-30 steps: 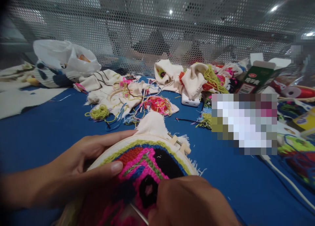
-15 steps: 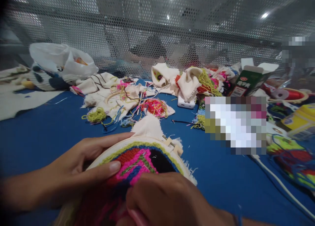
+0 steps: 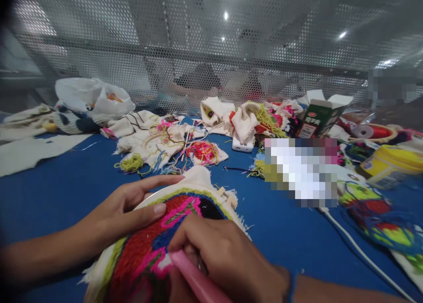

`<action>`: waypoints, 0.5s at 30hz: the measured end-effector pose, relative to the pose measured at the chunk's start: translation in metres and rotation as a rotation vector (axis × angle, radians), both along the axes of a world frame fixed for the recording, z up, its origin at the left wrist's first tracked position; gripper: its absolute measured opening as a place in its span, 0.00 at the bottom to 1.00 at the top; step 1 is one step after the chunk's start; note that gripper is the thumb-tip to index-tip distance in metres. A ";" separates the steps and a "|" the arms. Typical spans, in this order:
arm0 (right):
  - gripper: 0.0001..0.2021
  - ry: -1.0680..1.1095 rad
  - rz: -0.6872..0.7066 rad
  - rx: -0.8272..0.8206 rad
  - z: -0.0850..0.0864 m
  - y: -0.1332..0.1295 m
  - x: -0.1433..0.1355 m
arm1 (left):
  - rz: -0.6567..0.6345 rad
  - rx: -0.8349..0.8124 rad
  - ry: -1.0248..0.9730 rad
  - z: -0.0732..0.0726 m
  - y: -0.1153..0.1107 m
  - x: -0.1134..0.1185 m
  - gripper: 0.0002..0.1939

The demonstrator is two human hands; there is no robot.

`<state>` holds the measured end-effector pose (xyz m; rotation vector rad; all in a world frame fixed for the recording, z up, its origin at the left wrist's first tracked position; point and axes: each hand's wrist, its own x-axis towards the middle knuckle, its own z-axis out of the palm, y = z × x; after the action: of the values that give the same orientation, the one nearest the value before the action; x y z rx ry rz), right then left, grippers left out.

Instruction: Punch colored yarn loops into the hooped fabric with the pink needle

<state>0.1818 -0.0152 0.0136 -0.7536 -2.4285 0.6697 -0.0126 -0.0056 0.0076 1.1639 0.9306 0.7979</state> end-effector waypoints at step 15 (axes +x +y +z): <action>0.11 0.036 -0.250 -0.239 0.017 0.004 0.007 | 0.111 0.063 -0.188 -0.008 0.009 0.030 0.24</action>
<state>0.1892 -0.0109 0.0304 -1.1083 -2.1951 0.8716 0.0173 0.0031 -0.0008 1.0781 0.8240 1.0147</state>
